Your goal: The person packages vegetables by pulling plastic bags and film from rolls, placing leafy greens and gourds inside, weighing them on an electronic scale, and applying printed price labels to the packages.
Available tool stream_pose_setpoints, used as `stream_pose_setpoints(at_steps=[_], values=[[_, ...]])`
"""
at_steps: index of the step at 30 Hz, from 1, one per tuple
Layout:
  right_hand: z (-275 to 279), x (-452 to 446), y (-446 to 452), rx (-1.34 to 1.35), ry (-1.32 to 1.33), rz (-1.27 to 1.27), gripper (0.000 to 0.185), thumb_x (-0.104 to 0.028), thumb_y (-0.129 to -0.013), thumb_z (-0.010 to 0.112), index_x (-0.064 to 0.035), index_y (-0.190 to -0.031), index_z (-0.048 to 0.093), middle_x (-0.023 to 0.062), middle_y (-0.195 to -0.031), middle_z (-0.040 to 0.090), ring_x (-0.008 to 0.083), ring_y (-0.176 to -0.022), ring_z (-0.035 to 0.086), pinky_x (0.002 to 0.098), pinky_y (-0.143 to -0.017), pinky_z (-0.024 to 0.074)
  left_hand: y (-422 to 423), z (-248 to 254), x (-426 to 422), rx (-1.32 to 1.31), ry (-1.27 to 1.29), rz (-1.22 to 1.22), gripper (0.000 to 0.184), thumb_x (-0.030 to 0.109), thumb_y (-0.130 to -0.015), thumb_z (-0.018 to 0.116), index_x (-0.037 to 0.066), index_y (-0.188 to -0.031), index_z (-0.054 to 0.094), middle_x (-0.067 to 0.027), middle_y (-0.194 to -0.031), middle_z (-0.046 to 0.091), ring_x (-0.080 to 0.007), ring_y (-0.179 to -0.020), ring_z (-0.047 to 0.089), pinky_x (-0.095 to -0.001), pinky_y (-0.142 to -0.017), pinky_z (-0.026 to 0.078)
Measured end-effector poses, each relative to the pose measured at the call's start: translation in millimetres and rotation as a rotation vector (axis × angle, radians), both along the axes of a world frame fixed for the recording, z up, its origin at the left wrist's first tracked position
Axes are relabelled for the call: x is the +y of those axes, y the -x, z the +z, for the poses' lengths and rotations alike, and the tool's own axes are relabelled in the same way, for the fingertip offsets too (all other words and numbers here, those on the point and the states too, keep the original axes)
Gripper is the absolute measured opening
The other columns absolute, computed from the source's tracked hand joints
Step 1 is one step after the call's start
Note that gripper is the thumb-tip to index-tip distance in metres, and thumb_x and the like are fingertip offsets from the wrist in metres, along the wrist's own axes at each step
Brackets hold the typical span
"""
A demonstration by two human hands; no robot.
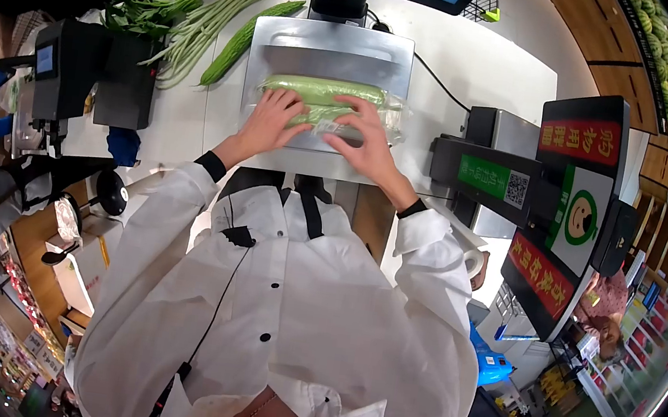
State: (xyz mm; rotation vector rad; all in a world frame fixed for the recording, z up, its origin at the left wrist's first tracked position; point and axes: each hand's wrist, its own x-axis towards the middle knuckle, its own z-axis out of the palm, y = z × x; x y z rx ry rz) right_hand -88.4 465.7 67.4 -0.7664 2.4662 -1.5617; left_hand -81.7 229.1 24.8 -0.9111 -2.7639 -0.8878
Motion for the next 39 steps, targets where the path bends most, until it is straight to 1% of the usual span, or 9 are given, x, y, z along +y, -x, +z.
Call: stream_pose_setpoints(at_steps=[5, 13, 19, 23, 25, 26, 28, 35, 39], values=[[-26.6, -7.0, 9.2, 0.058, -0.12, 0.119, 0.024, -0.017, -0.075, 0.075, -0.0048, -0.081, 0.056, 0.0101, -0.128, 0.052, 0.0324, -0.118, 0.044, 0.0386, -0.099, 0.0368, -0.8, -1.9, 0.1, -0.033, -0.034, 0.021, 0.03, 0.028, -0.08, 0.067, 0.006, -0.098, 0.059, -0.0108, -0.098, 0.05, -0.0295, -0.096, 0.048, -0.0398, -0.084, 0.037], [-40.4, -13.9, 12.9, 0.33, -0.273, 0.033, 0.025, -0.021, -0.072, 0.077, -0.0087, -0.085, 0.058, 0.0074, -0.101, 0.055, 0.0272, -0.093, 0.052, 0.0381, -0.082, 0.041, -3.0, -6.5, 1.8, -0.009, -0.006, 0.033, 0.036, 0.033, -0.079, 0.068, 0.005, -0.099, 0.058, -0.0109, -0.1, 0.05, -0.0291, -0.099, 0.047, -0.0406, -0.085, 0.037], [-43.3, -11.9, 14.9, 0.415, -0.298, 0.028, 0.029, -0.023, -0.073, 0.075, -0.0083, -0.093, 0.061, 0.0077, -0.098, 0.055, 0.0267, -0.087, 0.052, 0.0388, -0.078, 0.0423, -3.3, -8.6, 19.4, 0.041, 0.062, 0.176, 0.047, 0.045, -0.075, 0.07, 0.004, -0.093, 0.055, -0.0115, -0.096, 0.049, -0.0288, -0.094, 0.047, -0.0409, -0.083, 0.037], [-30.9, -9.6, 22.3, 0.294, -0.402, -0.033, 0.032, -0.023, -0.073, 0.076, -0.0068, -0.097, 0.063, 0.0107, -0.097, 0.056, 0.029, -0.086, 0.054, 0.038, -0.077, 0.0446, -4.9, -12.4, 24.0, 0.081, 0.033, 0.221, 0.05, 0.046, -0.073, 0.071, 0.004, -0.091, 0.053, -0.0109, -0.094, 0.049, -0.0289, -0.092, 0.047, -0.0404, -0.08, 0.036], [-23.9, -13.0, 26.7, 0.559, -0.356, 0.028, 0.033, -0.021, -0.079, 0.069, -0.0066, -0.108, 0.061, 0.0097, -0.1, 0.057, 0.0277, -0.088, 0.056, 0.0353, -0.078, 0.0459, -5.2, -12.9, 24.2, 0.075, 0.027, 0.225, 0.05, 0.045, -0.071, 0.073, 0.004, -0.091, 0.053, -0.0106, -0.094, 0.05, -0.029, -0.092, 0.047, -0.0404, -0.08, 0.036], [-26.5, -10.8, 25.8, 0.559, -0.355, 0.029, 0.033, -0.021, -0.079, 0.069, -0.0066, -0.108, 0.061, 0.0097, -0.1, 0.057, 0.0277, -0.088, 0.056, 0.0353, -0.078, 0.0459, -5.6, -13.7, 24.1, 0.024, 0.005, 0.238, 0.052, 0.044, -0.07, 0.074, 0.003, -0.092, 0.052, -0.011, -0.094, 0.05, -0.0296, -0.092, 0.047, -0.0406, -0.081, 0.037], [-35.9, -6.0, 23.2, 0.765, -0.393, 0.403, 0.038, -0.018, -0.083, 0.065, -0.0037, -0.118, 0.058, 0.0104, -0.111, 0.059, 0.0269, -0.099, 0.058, 0.0343, -0.086, 0.0463, -5.2, -16.4, 22.5, -0.025, -0.016, 0.252, 0.054, 0.043, -0.068, 0.075, 0.003, -0.094, 0.052, -0.0114, -0.095, 0.05, -0.0301, -0.093, 0.047, -0.0409, -0.083, 0.037], [-48.9, -6.8, 8.0, 0.658, -0.543, 0.308, 0.047, -0.019, -0.087, 0.059, -0.0032, -0.13, 0.049, 0.0103, -0.132, 0.051, 0.0235, -0.117, 0.052, 0.0364, -0.099, 0.0405, -10.9, -19.8, 23.1, 0.029, -0.037, 0.288, 0.06, 0.042, -0.065, 0.078, 0.002, -0.099, 0.051, -0.0133, -0.098, 0.05, -0.0318, -0.096, 0.047, -0.0429, -0.086, 0.038], [-42.5, -9.3, 8.6, 0.621, -0.642, 0.293, 0.06, -0.025, -0.083, 0.064, -0.0033, -0.135, 0.042, 0.0118, -0.14, 0.043, 0.0253, -0.126, 0.043, 0.0426, -0.108, 0.0307, -7.5, -18.6, 21.8, 0.066, 0.036, 0.26, 0.061, 0.044, -0.065, 0.078, 0.001, -0.1, 0.051, -0.0128, -0.099, 0.05, -0.0311, -0.097, 0.047, -0.0419, -0.087, 0.038]])
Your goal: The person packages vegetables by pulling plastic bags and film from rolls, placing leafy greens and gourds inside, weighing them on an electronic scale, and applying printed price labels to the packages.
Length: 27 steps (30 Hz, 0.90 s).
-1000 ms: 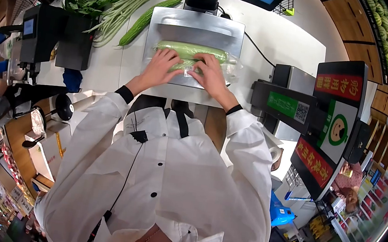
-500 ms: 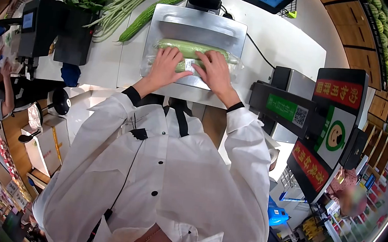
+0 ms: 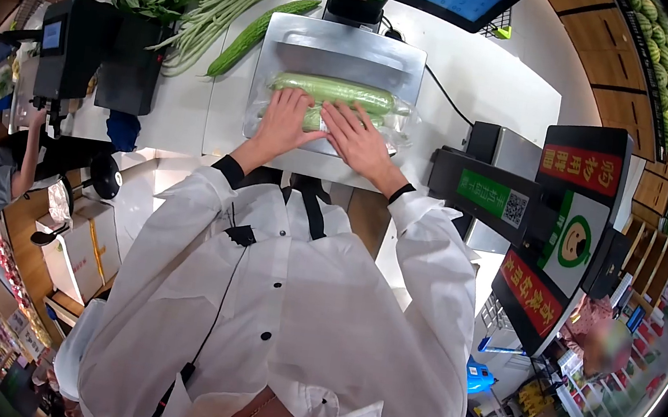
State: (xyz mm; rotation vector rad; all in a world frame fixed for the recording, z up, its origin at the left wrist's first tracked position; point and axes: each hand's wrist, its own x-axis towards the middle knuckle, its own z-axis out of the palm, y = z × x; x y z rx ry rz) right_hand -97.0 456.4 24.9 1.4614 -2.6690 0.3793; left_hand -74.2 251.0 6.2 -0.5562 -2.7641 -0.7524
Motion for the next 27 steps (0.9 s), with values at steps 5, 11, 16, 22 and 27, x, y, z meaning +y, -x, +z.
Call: stream_pose_setpoints(at_steps=[5, 11, 16, 22, 27], values=[[24.8, -4.2, 33.3, -0.066, -0.227, -0.097, 0.111, -0.044, -0.061, 0.081, -0.0039, -0.144, 0.02, 0.0213, -0.14, 0.033, 0.0383, -0.128, 0.036, 0.0488, -0.108, 0.028, 0.3, 7.5, 3.0, -0.082, 0.042, -0.005, 0.057, 0.04, -0.066, 0.078, 0.002, -0.1, 0.052, -0.0128, -0.099, 0.05, -0.0302, -0.099, 0.047, -0.0414, -0.089, 0.036], [24.8, -12.8, 57.0, -0.188, -0.423, -0.063, 0.121, -0.042, -0.054, 0.085, -0.006, -0.146, 0.014, 0.0226, -0.127, 0.041, 0.0393, -0.115, 0.045, 0.0517, -0.095, 0.0386, -24.1, 15.2, -7.0, 0.018, 0.026, 0.043, 0.049, 0.034, -0.072, 0.075, 0.003, -0.102, 0.052, -0.0127, -0.101, 0.051, -0.0288, -0.097, 0.048, -0.0412, -0.087, 0.038], [24.9, -13.6, 15.4, -0.307, -0.291, -0.363, 0.121, -0.042, -0.053, 0.085, -0.0091, -0.146, 0.015, 0.0207, -0.121, 0.045, 0.0389, -0.11, 0.048, 0.0508, -0.091, 0.0411, -71.7, 10.3, 22.3, -0.872, -0.913, 0.502, 0.048, 0.033, -0.083, 0.07, 0.0, -0.11, 0.047, -0.0112, -0.111, 0.051, -0.0221, -0.098, 0.053, -0.038, -0.085, 0.042], [-0.5, 26.1, -10.8, -0.63, 0.202, -0.443, 0.107, -0.044, -0.061, 0.084, -0.0001, -0.14, 0.028, 0.0215, -0.121, 0.052, 0.0332, -0.108, 0.055, 0.041, -0.09, 0.0452, -57.2, 22.1, 52.0, -1.26, -1.69, 0.456, 0.063, 0.031, -0.085, 0.07, 0.001, -0.125, 0.032, -0.0126, -0.12, 0.048, -0.0207, -0.113, 0.051, -0.0347, -0.091, 0.045], [13.8, 39.6, -49.6, -1.548, 0.645, -0.718, 0.069, -0.03, -0.079, 0.075, 0.0018, -0.131, 0.043, 0.0102, -0.122, 0.055, 0.0156, -0.107, 0.054, 0.03, -0.092, 0.0444, -60.4, 27.3, 75.7, -0.998, -1.404, 0.314, 0.066, 0.021, -0.083, 0.07, 0.004, -0.131, 0.027, -0.011, -0.127, 0.043, -0.0196, -0.118, 0.046, -0.0345, -0.095, 0.042]])
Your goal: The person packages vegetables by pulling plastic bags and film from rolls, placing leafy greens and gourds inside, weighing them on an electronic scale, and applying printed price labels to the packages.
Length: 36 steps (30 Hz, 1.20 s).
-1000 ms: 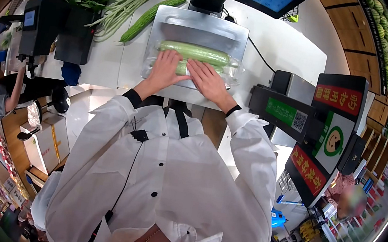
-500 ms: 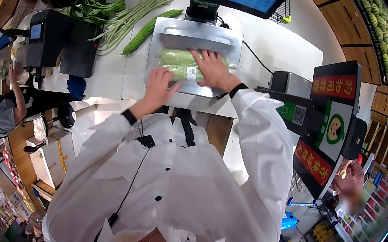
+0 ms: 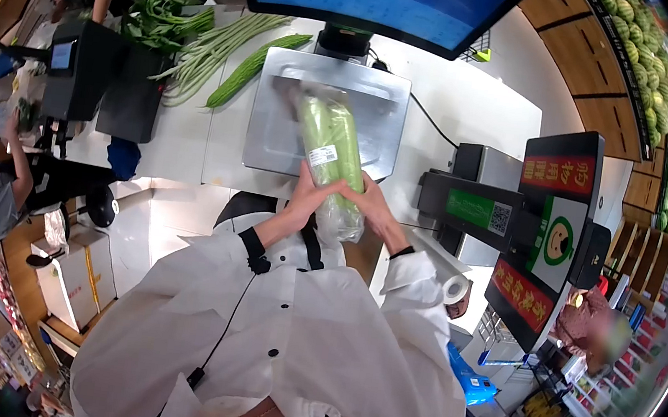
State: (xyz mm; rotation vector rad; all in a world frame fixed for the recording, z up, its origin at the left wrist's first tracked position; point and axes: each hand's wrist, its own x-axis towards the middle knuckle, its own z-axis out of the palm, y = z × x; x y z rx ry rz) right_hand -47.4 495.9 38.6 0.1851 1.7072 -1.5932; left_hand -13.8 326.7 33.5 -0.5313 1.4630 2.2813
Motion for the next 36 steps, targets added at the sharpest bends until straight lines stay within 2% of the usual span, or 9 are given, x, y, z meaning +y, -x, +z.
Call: stream_pose_setpoints(at_steps=[5, 8, 16, 20, 25, 29, 32, 35, 36], values=[[9.2, 21.9, -17.2, 0.063, 0.232, -0.551, 0.051, -0.015, -0.086, 0.067, -0.0002, -0.129, 0.044, 0.0099, -0.119, 0.056, 0.0171, -0.103, 0.058, 0.0307, -0.087, 0.0485, 51.0, 9.7, 34.2, 0.325, 0.05, -0.211, 0.066, 0.014, -0.081, 0.071, 0.003, -0.133, 0.031, -0.0111, -0.124, 0.047, -0.019, -0.116, 0.047, -0.0321, -0.098, 0.04], [19.2, 55.4, 27.4, 0.138, 0.184, -0.753, 0.037, -0.013, -0.091, 0.061, 0.0011, -0.123, 0.048, 0.0092, -0.109, 0.061, 0.0159, -0.091, 0.061, 0.0284, -0.077, 0.0511, 117.2, 33.8, 76.9, 0.322, 0.144, -0.373, 0.069, 0.025, -0.081, 0.071, -0.005, -0.13, 0.032, -0.0162, -0.122, 0.051, -0.021, -0.111, 0.052, -0.0324, -0.095, 0.043], [-84.0, 148.8, 168.0, 0.175, 0.139, -0.929, 0.043, -0.021, -0.091, 0.061, 0.0008, -0.126, 0.047, 0.0095, -0.114, 0.058, 0.0176, -0.099, 0.057, 0.0312, -0.083, 0.0464, 269.7, -62.7, 208.0, 0.223, 0.625, -0.54, 0.08, 0.037, -0.077, 0.066, -0.008, -0.132, 0.028, -0.0296, -0.126, 0.046, -0.043, -0.113, 0.052, -0.0415, -0.097, 0.042], [-132.8, 152.7, 189.0, 0.206, 0.221, -0.996, 0.047, -0.023, -0.089, 0.064, 0.0016, -0.126, 0.047, 0.0076, -0.114, 0.058, 0.0176, -0.1, 0.056, 0.0301, -0.086, 0.0444, 299.1, -117.4, 237.0, 0.198, 0.818, -0.595, 0.082, 0.035, -0.077, 0.064, -0.009, -0.136, 0.026, -0.0329, -0.126, 0.047, -0.0411, -0.112, 0.054, -0.0417, -0.093, 0.045], [-188.0, 168.2, 202.0, 0.324, -0.078, -1.047, 0.042, -0.024, -0.09, 0.062, 0.0008, -0.121, 0.05, 0.0102, -0.112, 0.059, 0.0194, -0.097, 0.058, 0.0311, -0.08, 0.0474, 328.6, -246.6, 267.2, 0.27, 0.487, -0.591, 0.089, 0.034, -0.061, 0.074, -0.004, -0.133, 0.038, -0.0282, -0.121, 0.054, -0.0394, -0.112, 0.055, -0.0422, -0.094, 0.046], [-201.2, 173.9, 216.9, 0.525, -0.691, -1.008, 0.045, -0.024, -0.082, 0.071, 0.0024, -0.113, 0.054, 0.0114, -0.103, 0.061, 0.0165, -0.091, 0.057, 0.0327, -0.077, 0.0479, 302.3, -176.2, 251.7, 0.259, 0.486, -0.404, 0.051, 0.031, -0.064, 0.07, -0.001, -0.104, 0.065, -0.0265, -0.103, 0.064, -0.037, -0.1, 0.062, -0.0418, -0.09, 0.047], [-216.6, 202.4, 220.7, 0.337, -0.412, -0.902, 0.046, -0.024, -0.082, 0.07, 0.0043, -0.114, 0.052, 0.013, -0.105, 0.06, 0.0194, -0.093, 0.058, 0.0333, -0.078, 0.0487, 283.0, -116.5, 228.7, 0.211, 0.561, -0.498, 0.047, 0.03, -0.068, 0.067, -0.002, -0.102, 0.065, -0.0272, -0.102, 0.064, -0.038, -0.096, 0.063, -0.0421, -0.087, 0.048], [-263.2, 219.8, 216.6, 0.46, -0.262, -0.999, 0.047, -0.02, -0.082, 0.068, 0.005, -0.116, 0.05, 0.0148, -0.109, 0.059, 0.0219, -0.094, 0.059, 0.034, -0.079, 0.0483, 254.4, -37.5, 168.9, 0.49, 0.411, -0.669, 0.043, 0.03, -0.081, 0.061, -0.001, -0.111, 0.059, -0.0227, -0.105, 0.063, -0.0358, -0.101, 0.06, -0.039, -0.09, 0.046], [-249.6, 210.8, 212.7, 0.485, -0.292, -1.01, 0.047, -0.018, -0.082, 0.066, 0.0053, -0.118, 0.048, 0.0156, -0.111, 0.058, 0.0231, -0.095, 0.059, 0.0342, -0.08, 0.048, 237.9, -20.4, 135.4, 0.627, 0.375, -0.468, 0.037, 0.028, -0.084, 0.062, 0.0, -0.107, 0.061, -0.0203, -0.103, 0.063, -0.0319, -0.102, 0.059, -0.0379, -0.091, 0.045]])
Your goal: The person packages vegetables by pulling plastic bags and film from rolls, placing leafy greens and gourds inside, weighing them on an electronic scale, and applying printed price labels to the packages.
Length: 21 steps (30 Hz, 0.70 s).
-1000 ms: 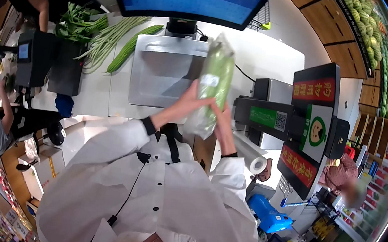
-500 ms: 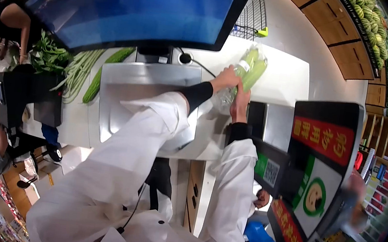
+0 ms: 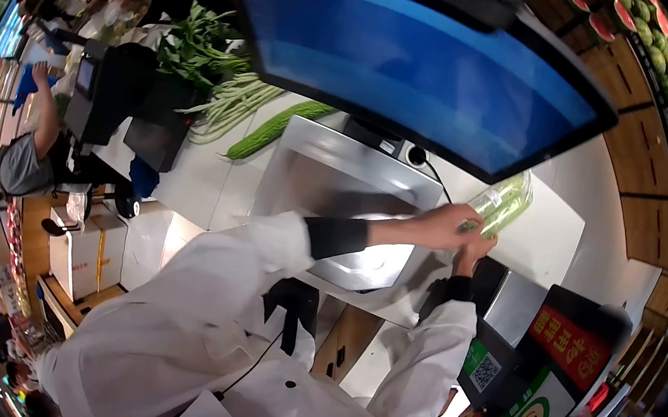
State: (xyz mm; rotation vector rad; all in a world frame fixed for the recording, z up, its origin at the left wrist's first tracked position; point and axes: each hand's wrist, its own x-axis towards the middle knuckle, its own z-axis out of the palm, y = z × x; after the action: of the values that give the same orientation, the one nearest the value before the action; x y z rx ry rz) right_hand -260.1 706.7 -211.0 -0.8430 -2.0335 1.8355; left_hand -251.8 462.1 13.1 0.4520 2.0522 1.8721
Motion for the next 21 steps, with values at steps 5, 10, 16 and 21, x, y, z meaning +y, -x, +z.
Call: stream_pose_setpoints(at_steps=[5, 10, 16, 21], values=[[119.3, -98.9, -88.0, 0.073, -0.293, -0.056, 0.044, -0.007, -0.088, 0.053, 0.0036, -0.129, 0.042, 0.0175, -0.122, 0.054, 0.0248, -0.111, 0.053, 0.0328, -0.094, 0.0411, -23.7, -32.7, -243.2, 0.336, -0.057, 0.928, 0.022, -0.002, -0.079, 0.063, 0.002, -0.1, 0.057, -0.0123, -0.097, 0.059, -0.0257, -0.086, 0.059, -0.0349, -0.08, 0.048], [182.1, -184.3, -227.0, 0.045, -0.231, 0.042, 0.03, -0.005, -0.092, 0.05, -0.0007, -0.122, 0.047, 0.0109, -0.119, 0.054, 0.0181, -0.106, 0.055, 0.0297, -0.089, 0.0442, -80.9, -139.8, -391.6, 0.28, 0.931, 0.703, 0.066, 0.02, -0.071, 0.076, -0.004, -0.124, 0.045, -0.0197, -0.112, 0.052, -0.0364, -0.104, 0.049, -0.0456, -0.085, 0.043], [181.0, -248.4, -387.4, -0.126, -0.137, -0.047, 0.027, -0.003, -0.094, 0.048, -0.0015, -0.121, 0.048, 0.01, -0.112, 0.057, 0.0145, -0.088, 0.059, 0.026, -0.083, 0.0465, -81.6, -167.4, -397.5, 0.24, 0.932, 0.46, 0.073, 0.025, -0.07, 0.078, -0.005, -0.126, 0.042, -0.0223, -0.113, 0.051, -0.0397, -0.104, 0.048, -0.0463, -0.086, 0.043], [167.3, -279.6, -495.8, -0.224, -0.028, -0.277, 0.023, -0.006, -0.095, 0.048, -0.0012, -0.118, 0.049, 0.0083, -0.107, 0.058, 0.0125, -0.081, 0.059, 0.0249, -0.072, 0.0487, -59.5, -176.8, -427.3, 0.086, 0.971, 0.238, 0.052, 0.026, -0.076, 0.075, -0.001, -0.114, 0.052, -0.0166, -0.107, 0.057, -0.0329, -0.1, 0.053, -0.0421, -0.082, 0.045]])
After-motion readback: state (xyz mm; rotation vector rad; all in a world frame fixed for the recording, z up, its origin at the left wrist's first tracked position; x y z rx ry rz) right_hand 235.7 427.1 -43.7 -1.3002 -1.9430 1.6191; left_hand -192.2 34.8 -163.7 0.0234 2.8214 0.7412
